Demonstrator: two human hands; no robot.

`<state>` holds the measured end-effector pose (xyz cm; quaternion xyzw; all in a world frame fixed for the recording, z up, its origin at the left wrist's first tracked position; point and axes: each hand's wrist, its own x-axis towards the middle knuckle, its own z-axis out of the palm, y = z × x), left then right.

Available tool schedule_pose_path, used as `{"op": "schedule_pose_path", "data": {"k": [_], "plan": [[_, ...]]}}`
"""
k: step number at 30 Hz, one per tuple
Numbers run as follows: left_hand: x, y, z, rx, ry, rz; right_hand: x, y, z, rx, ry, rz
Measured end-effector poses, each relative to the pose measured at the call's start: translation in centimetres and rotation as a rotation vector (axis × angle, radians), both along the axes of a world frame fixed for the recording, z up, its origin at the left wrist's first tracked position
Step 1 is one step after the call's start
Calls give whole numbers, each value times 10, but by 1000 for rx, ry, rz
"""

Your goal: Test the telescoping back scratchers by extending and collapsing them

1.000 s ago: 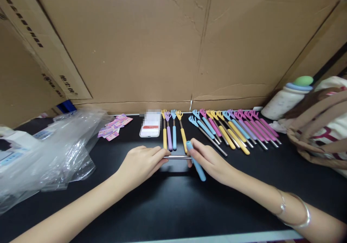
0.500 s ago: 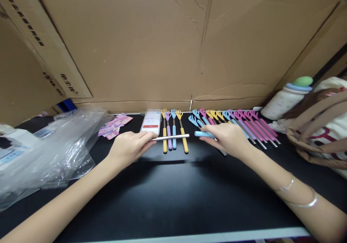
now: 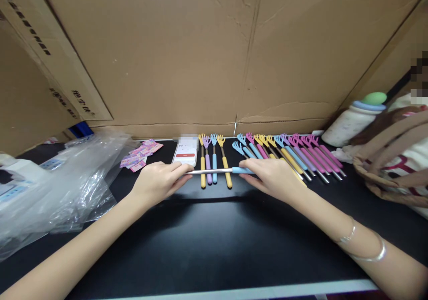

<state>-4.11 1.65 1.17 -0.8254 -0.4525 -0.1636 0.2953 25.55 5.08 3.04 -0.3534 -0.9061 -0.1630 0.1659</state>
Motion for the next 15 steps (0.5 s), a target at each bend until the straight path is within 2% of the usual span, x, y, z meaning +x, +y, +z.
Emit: {"op": "schedule_pose_path", "data": {"k": [9, 15], "plan": [[-3, 2, -2, -95, -8, -24, 0, 3, -11, 6, 36, 29], [-1, 0, -1, -278, -82, -54, 0, 3, -14, 68, 84, 39]]}}
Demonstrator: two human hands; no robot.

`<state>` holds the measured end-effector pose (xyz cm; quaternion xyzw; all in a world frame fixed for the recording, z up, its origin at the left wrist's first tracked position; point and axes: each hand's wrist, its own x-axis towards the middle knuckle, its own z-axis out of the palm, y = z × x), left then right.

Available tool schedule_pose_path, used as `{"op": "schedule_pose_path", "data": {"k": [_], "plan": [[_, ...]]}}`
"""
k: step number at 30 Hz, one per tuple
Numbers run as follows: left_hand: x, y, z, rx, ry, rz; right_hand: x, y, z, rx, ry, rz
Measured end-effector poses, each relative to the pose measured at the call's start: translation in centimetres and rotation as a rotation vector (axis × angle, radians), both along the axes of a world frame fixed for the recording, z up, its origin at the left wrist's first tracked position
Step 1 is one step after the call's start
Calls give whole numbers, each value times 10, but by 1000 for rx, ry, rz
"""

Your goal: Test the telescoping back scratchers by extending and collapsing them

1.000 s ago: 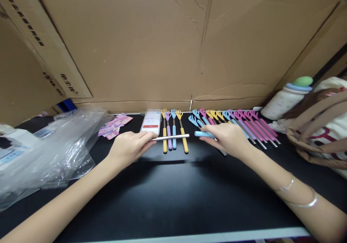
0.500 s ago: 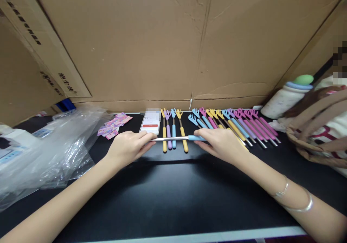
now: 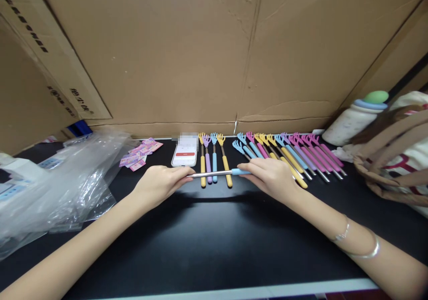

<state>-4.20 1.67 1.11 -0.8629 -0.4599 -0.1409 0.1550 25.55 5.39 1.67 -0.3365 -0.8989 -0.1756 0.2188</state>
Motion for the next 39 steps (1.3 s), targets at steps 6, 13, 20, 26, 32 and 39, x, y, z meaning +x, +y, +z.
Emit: {"op": "schedule_pose_path", "data": {"k": [6, 13, 20, 26, 32, 39], "plan": [[1, -2, 0, 40, -15, -57, 0, 0, -4, -31, -6, 32], [0, -3, 3, 351, 118, -113, -8, -7, -1, -452, 64, -4], [6, -5, 5, 474, 173, -235, -11, -11, 12, -1202, 95, 93], [5, -1, -5, 279, 121, -175, -13, -12, 3, -716, -4, -24], [9, -4, -7, -70, -24, -68, -12, -11, -8, -151, -54, -12], [11, -6, -8, 20, -26, -81, -13, -12, -7, -56, -25, 27]]}}
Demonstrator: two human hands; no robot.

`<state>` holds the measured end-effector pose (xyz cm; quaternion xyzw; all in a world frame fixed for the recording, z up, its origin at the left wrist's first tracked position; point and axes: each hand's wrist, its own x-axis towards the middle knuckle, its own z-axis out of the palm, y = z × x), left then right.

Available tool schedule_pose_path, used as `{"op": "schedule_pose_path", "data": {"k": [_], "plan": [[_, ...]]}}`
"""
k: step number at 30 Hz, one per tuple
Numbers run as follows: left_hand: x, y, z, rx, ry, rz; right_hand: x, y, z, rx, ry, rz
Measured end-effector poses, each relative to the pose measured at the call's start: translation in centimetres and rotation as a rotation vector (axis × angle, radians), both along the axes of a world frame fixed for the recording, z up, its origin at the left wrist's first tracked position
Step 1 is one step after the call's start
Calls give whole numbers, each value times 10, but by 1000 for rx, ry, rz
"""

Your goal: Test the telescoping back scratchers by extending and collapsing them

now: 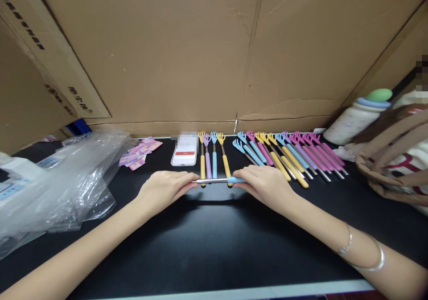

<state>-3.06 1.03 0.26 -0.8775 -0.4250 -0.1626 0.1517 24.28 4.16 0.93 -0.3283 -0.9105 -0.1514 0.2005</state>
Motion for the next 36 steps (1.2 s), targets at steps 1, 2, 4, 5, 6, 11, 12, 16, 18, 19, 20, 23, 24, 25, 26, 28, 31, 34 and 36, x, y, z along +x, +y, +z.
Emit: {"op": "schedule_pose_path", "data": {"k": [1, 2, 4, 5, 6, 11, 12, 16, 18, 19, 20, 23, 24, 25, 26, 28, 31, 34, 36], "plan": [[-1, 0, 0, 69, 11, -9, -1, 0, 0, -62, 9, -9], [-1, 0, 0, 141, 28, -19, -1, -1, 0, -144, 17, -22], [-1, -1, 2, 278, 71, -51, -2, -2, 2, -350, 23, -47], [-1, -1, 4, 336, 94, -71, -3, -2, 3, -461, 30, -49], [0, -2, 6, 384, 115, -92, -3, -3, 4, -569, 41, -38], [2, -4, 9, 484, 157, -145, -4, -3, 11, -971, 126, 60], [2, -3, 8, 472, 162, -146, -4, -3, 11, -1001, 132, 69], [1, 0, 4, 403, 171, -149, -5, -4, 5, -905, 91, 37], [0, 1, 2, 342, 140, -132, -6, -6, 2, -714, 30, -42], [1, 1, 1, 290, 110, -113, -6, -6, 0, -599, 3, -73], [1, 0, 0, 225, 75, -91, -6, -7, -1, -485, -17, -89], [3, -2, 0, -25, -20, -28, -5, -8, -4, -207, -34, -54], [4, -3, 1, -108, -37, -18, -4, -8, -5, -135, -36, -34], [4, -4, 3, -183, -49, -13, -4, -8, -5, -70, -39, -21], [5, -5, 4, -246, -57, -10, -3, -8, -5, -15, -44, -9], [5, -5, 5, -322, -68, -8, -3, -7, -5, 62, -48, 13], [5, -6, 5, -273, -61, -6, -3, -8, -4, 94, -41, 22], [4, -6, 3, -71, -15, 1, -4, -8, -5, -6, -19, -6], [4, -7, 2, 95, 26, -10, -5, -8, -5, -162, -13, -33]]}}
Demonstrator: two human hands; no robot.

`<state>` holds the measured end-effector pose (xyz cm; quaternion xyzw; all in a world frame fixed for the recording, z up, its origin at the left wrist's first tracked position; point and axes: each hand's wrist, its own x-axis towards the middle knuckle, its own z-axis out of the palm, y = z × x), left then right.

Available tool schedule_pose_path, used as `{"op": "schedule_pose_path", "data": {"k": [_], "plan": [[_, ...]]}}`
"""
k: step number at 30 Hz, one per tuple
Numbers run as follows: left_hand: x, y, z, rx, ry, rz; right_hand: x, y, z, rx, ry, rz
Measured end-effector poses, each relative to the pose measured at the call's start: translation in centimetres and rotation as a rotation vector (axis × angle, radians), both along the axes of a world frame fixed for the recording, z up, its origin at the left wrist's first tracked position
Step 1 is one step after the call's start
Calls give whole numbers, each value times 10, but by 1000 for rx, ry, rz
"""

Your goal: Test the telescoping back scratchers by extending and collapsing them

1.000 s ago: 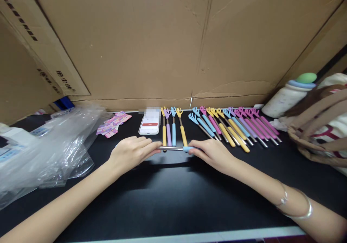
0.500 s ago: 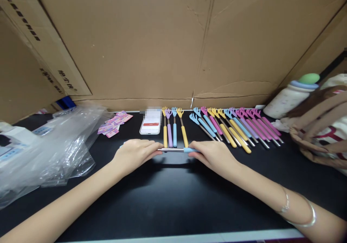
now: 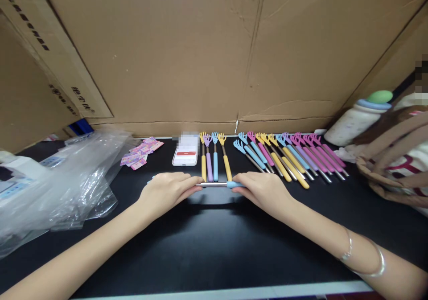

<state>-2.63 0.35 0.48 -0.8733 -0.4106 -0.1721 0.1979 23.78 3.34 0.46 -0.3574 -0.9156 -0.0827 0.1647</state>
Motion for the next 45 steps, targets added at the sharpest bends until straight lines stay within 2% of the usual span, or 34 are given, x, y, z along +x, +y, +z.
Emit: {"op": "schedule_pose_path", "data": {"k": [3, 7, 10, 16, 25, 33, 45], "plan": [[0, 0, 0, 179, 67, -52, -1, 0, 3, -293, 9, -28], [1, 0, 1, 251, 107, -95, -1, -1, 12, -668, 103, 62], [2, -2, 2, 260, 114, -105, -1, -2, 16, -782, 153, 105], [2, 0, 0, 176, 98, -97, -3, -3, 10, -648, 96, 19], [0, 3, 2, 107, 117, -70, -4, -8, 12, -287, -48, -88], [0, 4, 4, 33, 129, -51, -1, -8, 11, -12, -64, -11], [-4, 4, 7, -114, 154, -23, 1, -4, 12, 84, -111, 7]]}}
